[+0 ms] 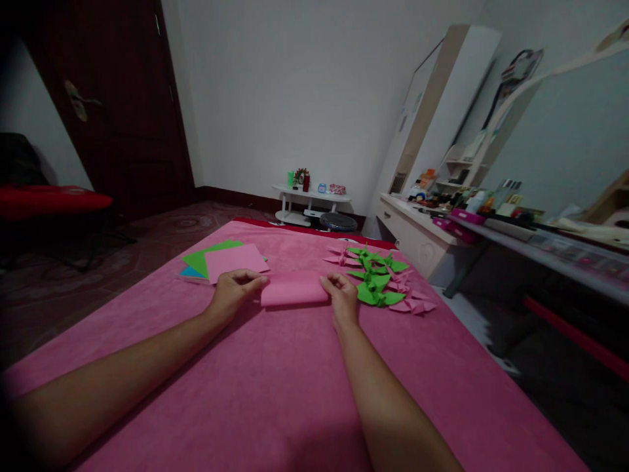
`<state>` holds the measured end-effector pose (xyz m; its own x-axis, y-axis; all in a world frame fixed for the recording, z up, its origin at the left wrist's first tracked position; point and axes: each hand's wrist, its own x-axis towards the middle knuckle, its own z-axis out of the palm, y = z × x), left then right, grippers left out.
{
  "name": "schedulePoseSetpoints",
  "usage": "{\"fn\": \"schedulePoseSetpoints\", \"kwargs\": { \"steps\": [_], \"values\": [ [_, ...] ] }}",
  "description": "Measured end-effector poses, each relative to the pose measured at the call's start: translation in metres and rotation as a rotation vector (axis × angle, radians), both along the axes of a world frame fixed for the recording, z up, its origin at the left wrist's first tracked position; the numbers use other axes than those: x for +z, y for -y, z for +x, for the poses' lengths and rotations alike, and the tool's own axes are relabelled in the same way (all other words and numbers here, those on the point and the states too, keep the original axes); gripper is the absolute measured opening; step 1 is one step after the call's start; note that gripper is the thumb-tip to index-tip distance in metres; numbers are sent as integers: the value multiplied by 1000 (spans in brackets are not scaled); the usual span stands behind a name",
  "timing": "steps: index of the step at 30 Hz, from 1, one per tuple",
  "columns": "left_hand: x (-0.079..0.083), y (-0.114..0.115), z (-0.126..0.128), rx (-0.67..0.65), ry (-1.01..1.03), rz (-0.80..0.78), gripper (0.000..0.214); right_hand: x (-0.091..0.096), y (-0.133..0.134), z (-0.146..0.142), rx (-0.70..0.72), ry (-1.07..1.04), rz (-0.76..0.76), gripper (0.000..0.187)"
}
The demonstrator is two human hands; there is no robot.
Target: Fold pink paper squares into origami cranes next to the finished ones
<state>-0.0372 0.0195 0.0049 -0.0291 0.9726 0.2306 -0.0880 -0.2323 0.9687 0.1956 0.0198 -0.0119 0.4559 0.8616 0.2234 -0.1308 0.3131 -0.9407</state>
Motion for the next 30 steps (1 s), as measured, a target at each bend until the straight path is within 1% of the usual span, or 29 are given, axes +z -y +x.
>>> {"fn": "schedulePoseSetpoints", "kwargs": {
  "steps": [6, 10, 16, 23, 30],
  "values": [
    [-3, -2, 0, 9, 7, 7, 24, -2, -2, 0, 12, -49, -9, 32],
    [-3, -3, 0, 13, 8, 20, 25, -2, -2, 0, 11, -41, -4, 32],
    [0, -1, 0, 23, -10, 11, 24, -4, -3, 1, 29, -5, -9, 33],
    [2, 1, 1, 26, -29, 36, 20, 0, 2, 0, 61, 3, 8, 29],
    [-2, -1, 0, 22, -27, 62, 21, 1, 1, -1, 48, -21, 12, 27]
  ]
}}
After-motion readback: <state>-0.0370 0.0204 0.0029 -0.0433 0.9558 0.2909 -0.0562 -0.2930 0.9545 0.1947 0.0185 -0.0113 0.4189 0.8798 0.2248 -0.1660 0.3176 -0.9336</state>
